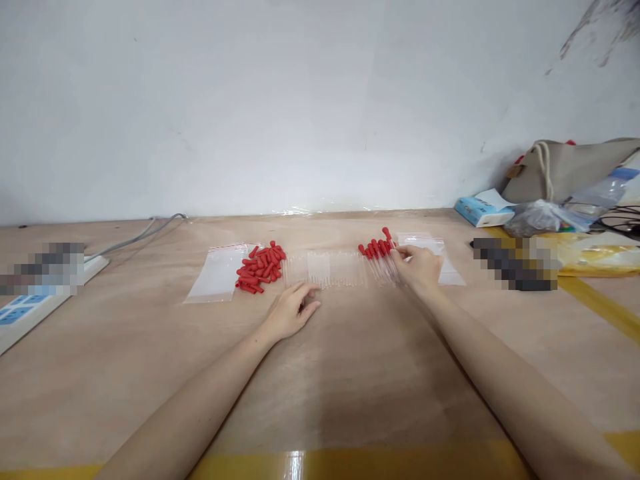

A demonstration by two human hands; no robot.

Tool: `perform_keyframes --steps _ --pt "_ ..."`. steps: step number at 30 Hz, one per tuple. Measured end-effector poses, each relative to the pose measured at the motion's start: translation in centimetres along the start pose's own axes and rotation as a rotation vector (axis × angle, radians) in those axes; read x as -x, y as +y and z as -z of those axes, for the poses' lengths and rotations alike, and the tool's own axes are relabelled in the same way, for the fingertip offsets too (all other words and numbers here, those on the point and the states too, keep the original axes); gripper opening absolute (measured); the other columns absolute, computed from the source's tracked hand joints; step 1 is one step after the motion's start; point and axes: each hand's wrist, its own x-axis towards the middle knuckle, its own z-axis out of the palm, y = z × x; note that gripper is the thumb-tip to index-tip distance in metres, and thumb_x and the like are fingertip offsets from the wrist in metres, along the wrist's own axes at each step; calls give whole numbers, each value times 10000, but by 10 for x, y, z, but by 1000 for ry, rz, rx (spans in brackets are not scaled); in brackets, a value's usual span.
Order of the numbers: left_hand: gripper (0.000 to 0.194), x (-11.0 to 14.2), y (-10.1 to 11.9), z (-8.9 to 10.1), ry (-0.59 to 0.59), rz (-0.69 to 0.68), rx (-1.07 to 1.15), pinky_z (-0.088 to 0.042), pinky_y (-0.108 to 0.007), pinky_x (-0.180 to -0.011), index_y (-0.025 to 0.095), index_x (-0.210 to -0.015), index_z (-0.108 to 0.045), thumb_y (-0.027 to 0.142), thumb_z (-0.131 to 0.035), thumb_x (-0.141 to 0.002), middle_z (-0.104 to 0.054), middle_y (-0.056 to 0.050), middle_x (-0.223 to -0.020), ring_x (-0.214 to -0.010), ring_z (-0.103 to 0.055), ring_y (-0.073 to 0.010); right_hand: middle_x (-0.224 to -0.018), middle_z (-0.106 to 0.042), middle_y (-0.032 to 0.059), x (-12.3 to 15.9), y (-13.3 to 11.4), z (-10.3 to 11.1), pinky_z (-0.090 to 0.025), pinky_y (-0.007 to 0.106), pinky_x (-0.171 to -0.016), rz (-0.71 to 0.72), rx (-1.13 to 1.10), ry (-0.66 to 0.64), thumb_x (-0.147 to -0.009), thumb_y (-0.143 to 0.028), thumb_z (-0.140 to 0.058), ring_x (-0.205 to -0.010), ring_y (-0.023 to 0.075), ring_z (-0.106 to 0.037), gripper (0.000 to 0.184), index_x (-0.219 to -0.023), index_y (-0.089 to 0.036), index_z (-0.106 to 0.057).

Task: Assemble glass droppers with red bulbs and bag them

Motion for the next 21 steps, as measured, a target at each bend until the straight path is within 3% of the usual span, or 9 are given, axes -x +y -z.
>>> perform_keyframes --steps 15,21 --pt "181 -1 0 1 -12 -5 6 -414 -255 -620 195 -964 -578 231 -488 -810 -562 -26 -845 -642 -504 -118 -709 -629 25 7 2 -17 -189 361 -729 -6 127 -70 -714 -449 -465 -744 218 -514 293 -817 -229 -629" --pt "169 -2 0 1 0 -15 14 -416 -257 -612 199 -941 -590 237 -485 -814 -567 -26 -840 -642 -511 -122 -716 -622 41 17 -11 -13 -201 360 -709 99 91 -40 -745 -463 -427 -722 209 -513 325 -720 -199 -616"
